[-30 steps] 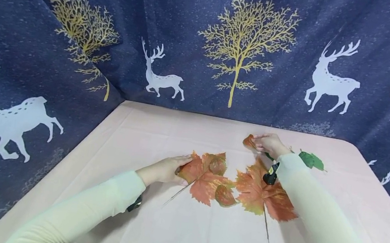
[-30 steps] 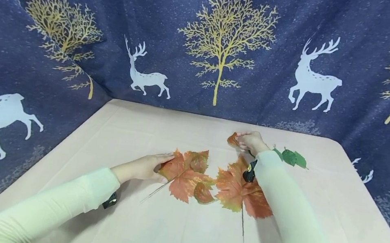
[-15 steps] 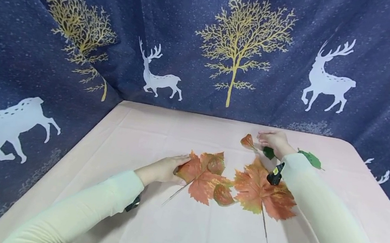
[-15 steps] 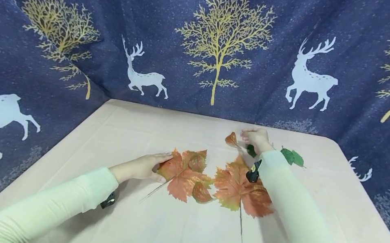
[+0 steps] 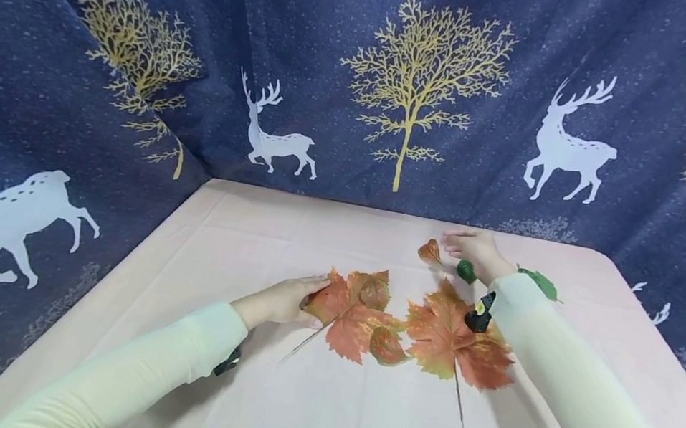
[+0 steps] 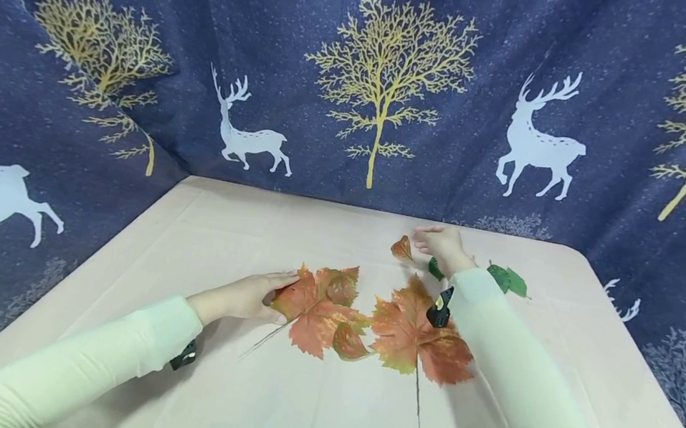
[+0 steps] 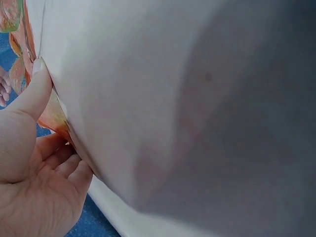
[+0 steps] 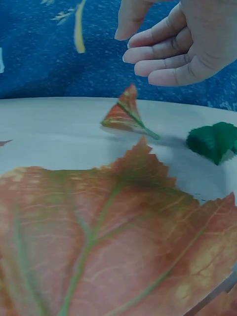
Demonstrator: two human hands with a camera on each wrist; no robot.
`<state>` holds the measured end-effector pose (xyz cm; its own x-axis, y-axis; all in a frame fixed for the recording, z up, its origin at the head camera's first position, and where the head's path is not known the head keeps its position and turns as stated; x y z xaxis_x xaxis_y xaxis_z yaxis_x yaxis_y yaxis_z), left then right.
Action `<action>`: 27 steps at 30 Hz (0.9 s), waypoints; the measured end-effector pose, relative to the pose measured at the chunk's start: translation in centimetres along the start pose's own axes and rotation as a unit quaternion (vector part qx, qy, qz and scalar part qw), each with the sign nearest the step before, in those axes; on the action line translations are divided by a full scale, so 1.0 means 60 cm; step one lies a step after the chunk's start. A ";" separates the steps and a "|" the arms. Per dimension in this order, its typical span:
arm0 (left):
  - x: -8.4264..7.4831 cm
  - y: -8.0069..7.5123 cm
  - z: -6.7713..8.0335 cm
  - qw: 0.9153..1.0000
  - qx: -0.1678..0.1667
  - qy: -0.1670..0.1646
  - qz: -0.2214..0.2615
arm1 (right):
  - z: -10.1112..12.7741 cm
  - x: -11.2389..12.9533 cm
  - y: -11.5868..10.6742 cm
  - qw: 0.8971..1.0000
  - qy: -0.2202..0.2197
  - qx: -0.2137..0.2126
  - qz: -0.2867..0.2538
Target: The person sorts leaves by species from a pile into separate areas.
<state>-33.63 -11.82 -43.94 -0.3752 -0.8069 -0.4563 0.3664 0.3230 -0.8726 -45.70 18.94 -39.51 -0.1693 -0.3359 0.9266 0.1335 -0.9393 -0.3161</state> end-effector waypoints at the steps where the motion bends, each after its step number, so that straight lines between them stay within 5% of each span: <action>1: 0.000 0.000 0.000 1.000 0.000 -0.001 -0.001 | 0.002 0.003 0.003 1.000 -0.003 0.001 0.009; 27: -0.006 0.001 0.000 1.000 -0.006 0.014 -0.015 | 0.102 0.003 0.136 0.988 0.001 0.120 0.096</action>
<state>-33.48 -11.51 -43.83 -0.4094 -0.8025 -0.4340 0.3447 0.3043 -0.8880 -38.69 11.66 -40.69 -0.1202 -0.5071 0.8535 0.3904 -0.8146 -0.4290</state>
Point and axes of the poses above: each hand's wrist, its own z-axis away from the middle knuckle, its own y-axis out of the palm, x = y × z, the point moved 8 cm from there along -z, towards the middle knuckle
